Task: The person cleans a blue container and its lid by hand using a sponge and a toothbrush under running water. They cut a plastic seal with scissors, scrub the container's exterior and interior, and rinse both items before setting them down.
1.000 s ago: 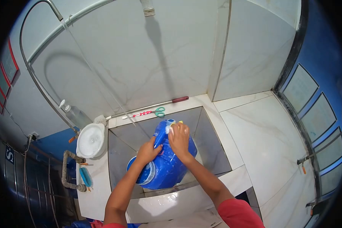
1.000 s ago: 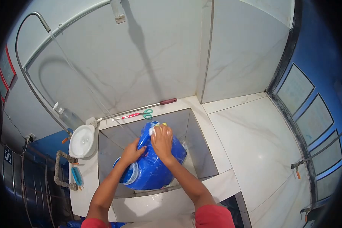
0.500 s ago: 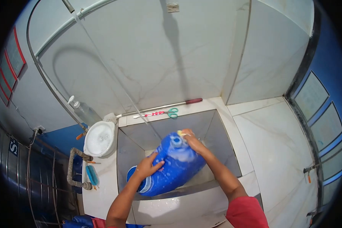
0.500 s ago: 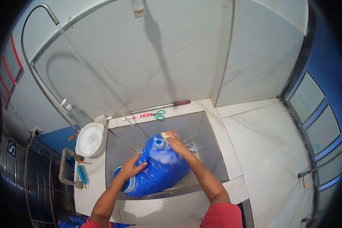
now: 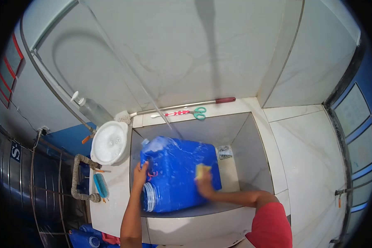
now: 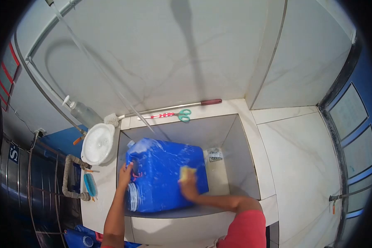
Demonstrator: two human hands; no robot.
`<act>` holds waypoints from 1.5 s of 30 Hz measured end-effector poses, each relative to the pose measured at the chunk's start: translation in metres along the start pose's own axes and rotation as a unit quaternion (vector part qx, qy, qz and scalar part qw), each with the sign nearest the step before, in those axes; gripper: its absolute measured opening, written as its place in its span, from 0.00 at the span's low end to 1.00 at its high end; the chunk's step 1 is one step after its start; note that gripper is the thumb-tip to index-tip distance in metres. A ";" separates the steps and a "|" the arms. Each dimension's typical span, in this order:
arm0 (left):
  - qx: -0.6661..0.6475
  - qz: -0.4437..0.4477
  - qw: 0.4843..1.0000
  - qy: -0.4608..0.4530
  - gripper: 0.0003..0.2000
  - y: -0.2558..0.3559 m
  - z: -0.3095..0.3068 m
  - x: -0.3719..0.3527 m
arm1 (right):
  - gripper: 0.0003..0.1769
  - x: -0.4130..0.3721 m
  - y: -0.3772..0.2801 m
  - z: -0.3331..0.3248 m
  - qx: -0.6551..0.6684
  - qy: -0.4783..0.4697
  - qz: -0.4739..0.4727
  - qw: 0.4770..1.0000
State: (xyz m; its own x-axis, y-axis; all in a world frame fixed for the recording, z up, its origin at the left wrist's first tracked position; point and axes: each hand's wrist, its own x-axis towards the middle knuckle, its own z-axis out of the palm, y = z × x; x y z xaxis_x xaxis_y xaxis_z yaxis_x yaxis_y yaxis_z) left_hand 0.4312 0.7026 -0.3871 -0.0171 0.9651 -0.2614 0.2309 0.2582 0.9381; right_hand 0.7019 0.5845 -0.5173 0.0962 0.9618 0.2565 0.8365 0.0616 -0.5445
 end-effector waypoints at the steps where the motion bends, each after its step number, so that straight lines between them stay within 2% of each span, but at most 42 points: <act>1: 0.002 -0.006 1.000 -0.002 0.13 -0.007 -0.005 0.001 | 0.36 -0.003 -0.052 -0.030 0.132 0.020 -0.081 0.988; 3: 0.028 -0.008 0.997 0.075 0.14 -0.016 -0.006 0.004 | 0.34 0.027 -0.106 -0.054 0.160 -0.082 -0.214 0.960; 5: 0.057 0.010 0.995 0.086 0.15 0.003 -0.001 -0.007 | 0.28 0.074 -0.105 -0.030 0.119 -0.016 -0.186 0.975; 7: 0.070 0.028 0.993 0.089 0.15 -0.006 -0.003 -0.005 | 0.23 0.120 -0.050 0.003 0.136 -0.018 -0.011 0.990; 9: 0.081 0.035 0.991 0.096 0.15 -0.006 -0.003 -0.007 | 0.23 0.106 0.059 0.049 0.066 -0.127 0.058 0.988; 10: 0.087 0.046 0.990 0.104 0.15 -0.004 -0.002 -0.006 | 0.23 0.084 0.062 0.016 0.035 -0.154 0.152 0.976; 11: 0.084 0.049 0.990 0.106 0.15 -0.001 -0.001 -0.003 | 0.30 0.051 0.098 0.053 0.137 -0.096 0.269 0.948; 13: 0.008 -0.021 0.997 0.079 0.15 -0.003 0.001 -0.003 | 0.32 -0.029 0.095 0.087 -0.040 -0.110 0.263 0.958; 14: 0.031 -0.017 0.996 0.086 0.16 -0.018 -0.003 0.008 | 0.34 -0.018 0.035 0.013 0.070 -0.191 0.263 0.943; 15: 0.027 -0.020 0.995 0.091 0.16 -0.022 0.002 0.011 | 0.36 0.001 -0.042 -0.082 0.176 -0.270 0.275 0.906; 16: -0.007 -0.023 0.989 0.144 0.15 -0.021 0.012 0.011 | 0.37 -0.001 -0.051 -0.066 0.169 -0.208 0.110 0.957; 17: -0.041 -0.022 0.979 0.196 0.17 -0.014 0.022 0.011 | 0.38 -0.001 -0.058 -0.050 0.159 -0.137 -0.060 0.976; 18: -0.046 -0.020 0.978 0.200 0.17 0.006 0.034 0.003 | 0.37 0.018 -0.092 -0.084 0.197 -0.130 -0.082 0.968; 19: -0.114 -0.058 0.973 0.190 0.18 0.034 0.045 -0.013 | 0.36 0.044 -0.128 -0.131 0.236 -0.124 -0.103 0.958; 20: -0.180 -0.092 0.963 0.177 0.20 0.053 0.052 -0.023 | 0.36 0.059 -0.138 -0.153 0.236 -0.123 -0.107 0.958; 22: -0.218 -0.088 0.962 0.142 0.20 0.060 0.065 -0.023 | 0.35 0.083 -0.143 -0.185 0.180 -0.171 -0.179 0.952; 23: -0.254 -0.093 0.957 0.106 0.19 0.057 0.070 -0.021 | 0.32 0.096 -0.129 -0.193 0.210 -0.191 -0.187 0.941; 24: -0.128 -0.034 0.990 0.043 0.17 0.046 0.069 -0.014 | 0.29 0.107 -0.111 -0.200 0.238 -0.210 -0.195 0.928; 25: -0.132 -0.032 0.990 0.039 0.17 0.061 0.071 -0.032 | 0.28 0.113 -0.097 -0.214 0.276 -0.217 -0.149 0.924; 26: 0.230 0.119 0.962 0.089 0.18 0.091 0.071 -0.063 | 0.27 0.119 -0.087 -0.227 0.314 -0.223 -0.102 0.917; 27: 0.556 0.255 0.781 0.129 0.19 0.109 0.070 -0.079 | 0.27 0.128 -0.078 -0.244 0.312 -0.267 -0.056 0.910; 28: 0.547 0.348 0.753 0.111 0.23 0.110 0.069 -0.079 | 0.26 0.137 -0.073 -0.259 0.309 -0.310 -0.009 0.899; 29: 0.544 0.351 0.754 0.110 0.23 0.117 0.070 -0.080 | 0.26 0.145 -0.066 -0.266 0.306 -0.307 -0.008 0.901; 30: 0.523 0.393 0.756 -0.007 0.24 0.124 0.074 -0.078 | 0.26 0.153 -0.060 -0.271 0.176 -0.260 -0.091 0.945; 31: 0.494 0.430 0.746 -0.122 0.25 0.130 0.079 -0.079 | 0.25 0.155 -0.064 -0.280 0.038 -0.205 -0.173 0.963; 32: 0.482 0.353 0.780 -0.186 0.27 0.131 0.089 -0.077 | 0.23 0.151 -0.071 -0.282 -0.077 -0.135 -0.225 0.962; 33: 0.481 0.359 0.778 -0.187 0.27 0.134 0.096 -0.079 | 0.23 0.141 -0.081 -0.278 -0.081 -0.131 -0.223 0.963; 35: 0.473 0.306 0.814 -0.140 0.28 0.137 0.104 -0.084 | 0.21 0.109 -0.092 -0.265 -0.095 -0.053 -0.260 0.959; 37: 0.459 0.307 0.823 -0.130 0.28 0.129 0.103 -0.081 | 0.18 0.100 -0.078 -0.275 -0.084 -0.026 -0.268 0.959; 39: 0.442 0.298 0.838 -0.120 0.28 0.129 0.107 -0.085 | 0.16 0.114 -0.049 -0.283 -0.122 0.028 -0.180 0.976; 40: 0.450 0.306 0.828 -0.135 0.28 0.133 0.113 -0.095 | 0.14 0.126 -0.053 -0.289 -0.096 0.048 -0.193 0.975; 43: 0.454 0.321 0.819 -0.143 0.28 0.136 0.113 -0.097 | 0.13 0.130 -0.070 -0.255 -0.076 -0.002 -0.228 0.971; 45: 0.453 0.319 0.822 -0.131 0.28 0.127 0.098 -0.089 | 0.12 0.113 -0.094 -0.263 -0.042 -0.022 -0.282 0.958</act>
State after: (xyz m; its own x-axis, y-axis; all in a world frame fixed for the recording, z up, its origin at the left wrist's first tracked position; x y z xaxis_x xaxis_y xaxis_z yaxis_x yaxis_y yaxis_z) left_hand 0.5573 0.6452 -0.2669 0.5718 0.8178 0.0658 0.7434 -0.5504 0.3800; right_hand 0.7757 0.6168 -0.2269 -0.4061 0.7920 0.4560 0.7894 0.5553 -0.2615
